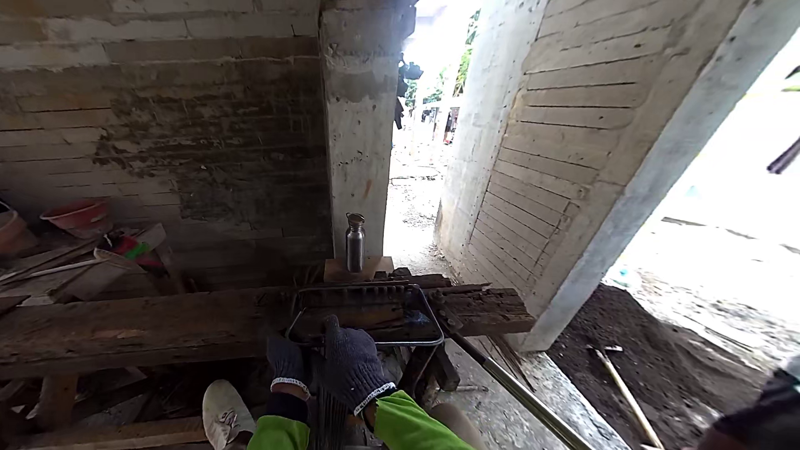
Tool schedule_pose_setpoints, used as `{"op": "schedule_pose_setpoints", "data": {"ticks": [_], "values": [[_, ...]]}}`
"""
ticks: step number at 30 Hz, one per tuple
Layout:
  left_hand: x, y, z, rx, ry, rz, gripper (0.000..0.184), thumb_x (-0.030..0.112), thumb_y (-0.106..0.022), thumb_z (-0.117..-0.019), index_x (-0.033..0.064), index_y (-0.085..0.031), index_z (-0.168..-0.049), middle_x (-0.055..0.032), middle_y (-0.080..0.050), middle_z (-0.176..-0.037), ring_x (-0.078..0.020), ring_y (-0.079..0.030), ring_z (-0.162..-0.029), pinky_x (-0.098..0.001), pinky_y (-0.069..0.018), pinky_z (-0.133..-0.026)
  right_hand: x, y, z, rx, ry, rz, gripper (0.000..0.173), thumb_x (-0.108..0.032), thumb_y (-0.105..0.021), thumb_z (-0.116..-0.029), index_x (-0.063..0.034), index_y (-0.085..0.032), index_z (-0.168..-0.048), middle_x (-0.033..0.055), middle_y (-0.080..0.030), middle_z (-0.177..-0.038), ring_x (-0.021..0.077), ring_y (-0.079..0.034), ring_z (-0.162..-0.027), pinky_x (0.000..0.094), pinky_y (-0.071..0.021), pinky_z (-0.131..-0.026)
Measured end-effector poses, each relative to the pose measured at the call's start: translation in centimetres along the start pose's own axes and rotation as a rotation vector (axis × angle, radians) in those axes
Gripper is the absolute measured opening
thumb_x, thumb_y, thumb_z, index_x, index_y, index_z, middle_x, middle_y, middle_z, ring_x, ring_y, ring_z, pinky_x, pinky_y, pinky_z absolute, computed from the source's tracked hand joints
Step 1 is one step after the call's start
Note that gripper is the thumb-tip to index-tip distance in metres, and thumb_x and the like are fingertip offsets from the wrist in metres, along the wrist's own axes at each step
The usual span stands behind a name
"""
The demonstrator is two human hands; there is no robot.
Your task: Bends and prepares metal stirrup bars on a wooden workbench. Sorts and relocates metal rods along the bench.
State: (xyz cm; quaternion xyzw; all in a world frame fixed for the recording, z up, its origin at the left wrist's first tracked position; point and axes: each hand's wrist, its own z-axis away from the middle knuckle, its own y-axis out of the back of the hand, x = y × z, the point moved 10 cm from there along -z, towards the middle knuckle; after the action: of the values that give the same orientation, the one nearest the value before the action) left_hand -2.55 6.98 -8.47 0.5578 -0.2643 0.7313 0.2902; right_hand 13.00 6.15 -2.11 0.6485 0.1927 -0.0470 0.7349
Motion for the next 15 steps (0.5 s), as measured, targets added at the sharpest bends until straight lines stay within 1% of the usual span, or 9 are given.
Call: {"op": "schedule_pose_setpoints", "data": {"ticks": [2,5,7,9,10,11,12,13,15], "values": [[0.7,-0.5,0.1,-0.069,-0.029,0.112,0.060,0.040,-0.018,-0.1148,-0.0022,-0.060,-0.106,-0.0079,-0.056,-0.075,-0.0144,-0.056,-0.062,-0.0327,-0.0509,-0.061,-0.2,0.6,0.2,0.040,-0.006,-0.004,0.063,-0.055,-0.060,-0.0930,-0.0150,-0.052,-0.141,0.0106,-0.074,-0.103,0.0320,-0.070,-0.104,0.0539,-0.0522,-0.095],[0.7,-1.9,-0.1,-0.376,-0.033,0.205,0.051,0.043,-0.029,-0.1132,0.0048,-0.059,-0.099,-0.0047,-0.057,-0.069,-0.0135,-0.057,-0.057,-0.0315,-0.0533,-0.054,-0.4,0.7,0.6,0.084,0.023,-0.012,0.062,-0.060,-0.058,-0.0924,-0.0148,-0.059,-0.135,0.0095,-0.074,-0.103,0.0301,-0.070,-0.104,0.0536,-0.0506,-0.098],[1.1,-2.0,0.7,-0.486,-0.025,0.044,0.044,0.041,-0.041,-0.1109,0.0041,-0.065,-0.109,-0.0104,-0.064,-0.082,-0.0192,-0.063,-0.070,-0.0372,-0.0568,-0.063,-0.3,0.4,0.7,0.085,0.024,-0.013,0.061,-0.058,-0.060,-0.0904,-0.0160,-0.059,-0.135,0.0087,-0.075,-0.104,0.0295,-0.070,-0.105,0.0536,-0.0486,-0.101],[2.2,-0.3,0.8,-0.348,-0.099,-0.363,0.041,0.040,-0.058,-0.1044,0.0086,-0.061,-0.131,-0.0129,-0.069,-0.113,-0.0230,-0.068,-0.099,-0.0435,-0.0588,-0.083,-0.4,0.0,0.5,0.078,0.027,-0.012,0.062,-0.057,-0.064,-0.0886,-0.0171,-0.058,-0.136,0.0084,-0.074,-0.106,0.0297,-0.069,-0.106,0.0541,-0.0478,-0.102],[3.5,0.4,1.1,-0.287,-0.191,-0.604,0.059,0.044,-0.064,-0.1009,0.0091,-0.050,-0.147,-0.0149,-0.061,-0.137,-0.0279,-0.061,-0.124,-0.0493,-0.0531,-0.101,-0.3,-0.1,0.3,0.073,0.028,-0.011,0.064,-0.058,-0.066,-0.0881,-0.0179,-0.058,-0.137,0.0079,-0.074,-0.107,0.0295,-0.069,-0.107,0.0541,-0.0475,-0.103],[5.1,0.5,1.3,-0.248,-0.353,-0.858,0.070,0.051,-0.062,-0.0993,0.0077,-0.046,-0.151,-0.0175,-0.052,-0.149,-0.0345,-0.053,-0.136,-0.0550,-0.0470,-0.109,-0.3,-0.2,0.2,0.075,0.030,-0.011,0.064,-0.059,-0.066,-0.0874,-0.0187,-0.058,-0.136,0.0070,-0.074,-0.108,0.0287,-0.069,-0.108,0.0536,-0.0476,-0.104],[6.7,0.0,1.9,-0.234,-0.585,-1.070,0.066,0.057,-0.054,-0.1001,0.0084,-0.055,-0.145,-0.0189,-0.053,-0.149,-0.0391,-0.050,-0.138,-0.0597,-0.0443,-0.109,-0.3,-0.1,0.2,0.085,0.032,-0.016,0.064,-0.060,-0.066,-0.0867,-0.0189,-0.058,-0.135,0.0064,-0.075,-0.107,0.0281,-0.069,-0.107,0.0531,-0.0478,-0.103],[7.7,-0.6,2.7,-0.259,-0.832,-1.205,0.059,0.059,-0.045,-0.1022,0.0132,-0.066,-0.133,-0.0138,-0.059,-0.143,-0.0377,-0.051,-0.137,-0.0608,-0.0427,-0.109,-0.2,0.1,0.3,0.096,0.034,-0.025,0.063,-0.059,-0.067,-0.0862,-0.0182,-0.059,-0.134,0.0067,-0.075,-0.107,0.0283,-0.069,-0.107,0.0532,-0.0478,-0.103],[8.3,-1.6,4.0,-0.424,-1.195,-1.297,0.049,0.055,-0.040,-0.1042,0.0233,-0.074,-0.117,0.0005,-0.064,-0.137,-0.0272,-0.052,-0.136,-0.0574,-0.0399,-0.111,-0.3,0.3,0.4,0.110,0.035,-0.025,0.064,-0.061,-0.066,-0.0859,-0.0173,-0.060,-0.132,0.0069,-0.075,-0.105,0.0282,-0.069,-0.106,0.0535,-0.0482,-0.102]]}}
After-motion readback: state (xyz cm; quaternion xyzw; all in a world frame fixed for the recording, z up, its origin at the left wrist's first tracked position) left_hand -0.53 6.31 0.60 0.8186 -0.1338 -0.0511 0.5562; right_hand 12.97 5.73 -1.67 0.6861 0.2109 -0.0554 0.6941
